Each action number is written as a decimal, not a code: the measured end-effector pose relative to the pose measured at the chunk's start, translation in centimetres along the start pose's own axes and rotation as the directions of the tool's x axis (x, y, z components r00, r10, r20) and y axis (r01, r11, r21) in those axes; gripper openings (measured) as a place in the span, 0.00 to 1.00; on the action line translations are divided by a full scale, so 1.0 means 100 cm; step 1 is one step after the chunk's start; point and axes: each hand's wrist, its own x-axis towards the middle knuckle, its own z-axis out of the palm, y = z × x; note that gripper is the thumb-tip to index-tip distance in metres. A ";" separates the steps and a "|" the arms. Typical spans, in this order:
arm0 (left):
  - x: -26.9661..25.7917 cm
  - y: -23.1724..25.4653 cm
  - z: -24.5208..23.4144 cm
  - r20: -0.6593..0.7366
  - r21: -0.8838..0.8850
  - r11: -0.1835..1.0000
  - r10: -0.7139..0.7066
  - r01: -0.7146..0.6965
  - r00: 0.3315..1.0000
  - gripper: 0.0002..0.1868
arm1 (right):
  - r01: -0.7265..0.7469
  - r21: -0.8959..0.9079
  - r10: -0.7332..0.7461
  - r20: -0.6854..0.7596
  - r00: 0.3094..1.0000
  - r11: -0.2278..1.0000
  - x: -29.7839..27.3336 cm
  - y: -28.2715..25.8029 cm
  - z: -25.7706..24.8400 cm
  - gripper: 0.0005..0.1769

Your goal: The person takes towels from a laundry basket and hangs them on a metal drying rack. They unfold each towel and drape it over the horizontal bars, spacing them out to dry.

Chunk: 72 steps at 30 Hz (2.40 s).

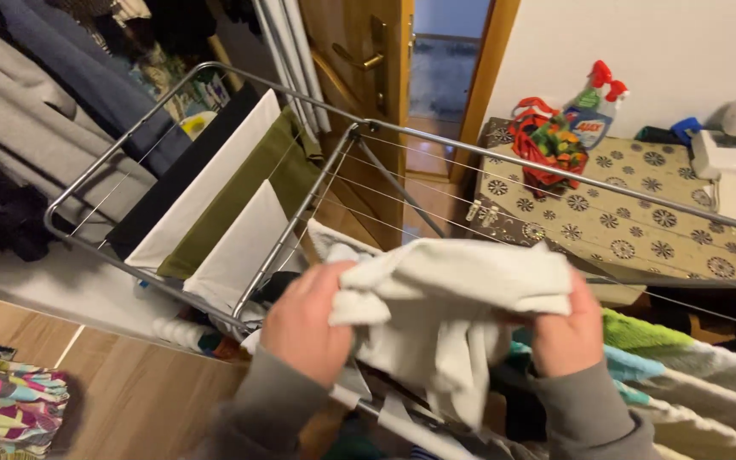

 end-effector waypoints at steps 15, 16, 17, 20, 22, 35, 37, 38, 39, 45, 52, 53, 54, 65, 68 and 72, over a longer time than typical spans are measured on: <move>0.200 -0.063 -0.046 -0.377 0.019 0.780 0.585 -0.625 0.718 0.31 | -0.033 -0.461 0.064 0.050 0.997 0.887 0.062 0.082 0.125 0.30; 0.207 -0.074 -0.032 -0.370 0.018 0.770 0.598 -0.638 0.711 0.31 | -0.042 -0.458 0.064 0.033 0.997 0.888 0.060 0.098 0.138 0.30; 0.213 -0.084 -0.017 -0.249 -0.029 0.766 0.617 -0.643 0.746 0.32 | -0.094 -0.532 0.186 0.121 0.975 0.841 0.059 0.116 0.151 0.36; 0.213 -0.113 0.012 0.074 -0.096 0.803 0.595 -0.588 0.800 0.32 | -0.108 -0.766 0.443 0.246 0.862 0.634 0.057 0.161 0.181 0.43; 0.208 -0.127 0.017 0.267 -0.098 0.844 0.533 -0.528 0.803 0.30 | -0.038 -0.884 0.577 0.271 0.771 0.467 0.061 0.189 0.196 0.43; 0.213 -0.196 -0.003 0.522 0.097 0.986 0.064 -0.134 0.851 0.19 | -0.254 -0.724 0.635 0.314 0.706 0.641 0.077 0.124 0.244 0.44; 0.215 -0.188 -0.005 0.518 0.126 0.986 0.031 -0.113 0.855 0.18 | -0.249 -0.731 0.624 0.296 0.723 0.636 0.072 0.124 0.238 0.47; 0.216 -0.186 0.002 0.439 0.094 0.974 0.143 -0.204 0.887 0.13 | -0.241 -0.733 0.606 0.281 0.744 0.636 0.071 0.123 0.234 0.49; 0.217 -0.184 0.009 0.353 0.071 0.953 0.253 -0.295 0.901 0.11 | -0.232 -0.737 0.587 0.265 0.765 0.635 0.071 0.122 0.229 0.52; 0.209 -0.116 0.033 0.508 -0.138 0.955 0.296 -0.263 0.809 0.14 | -0.007 -0.199 0.095 0.434 0.896 0.980 0.040 -0.001 0.222 0.66; 0.193 -0.082 0.002 0.584 -0.242 0.945 0.323 -0.220 0.745 0.38 | -0.043 -0.288 0.096 0.172 0.981 0.957 0.031 0.016 0.185 0.18; 0.194 -0.088 0.001 0.632 -0.243 0.920 0.390 -0.307 0.669 0.36 | -0.072 -0.235 0.101 0.112 0.989 0.969 0.029 0.013 0.179 0.18; 0.196 -0.093 0.000 0.676 -0.250 0.886 0.449 -0.391 0.585 0.34 | -0.096 -0.179 0.107 0.054 0.993 0.979 0.028 0.010 0.173 0.18; 0.214 -0.127 0.040 0.814 -0.099 0.880 0.340 -0.464 0.471 0.26 | -0.053 0.317 0.126 -0.215 0.968 0.947 0.006 0.028 0.138 0.20; 0.218 -0.149 0.067 0.568 -0.348 0.818 0.573 -0.459 0.590 0.36 | -0.068 0.172 0.113 -0.265 0.958 0.983 0.014 -0.014 0.145 0.25; 0.210 -0.132 0.047 0.412 -0.480 0.805 0.557 -0.348 0.721 0.16 | -0.126 -0.258 0.017 -0.389 0.921 0.958 0.023 -0.010 0.119 0.23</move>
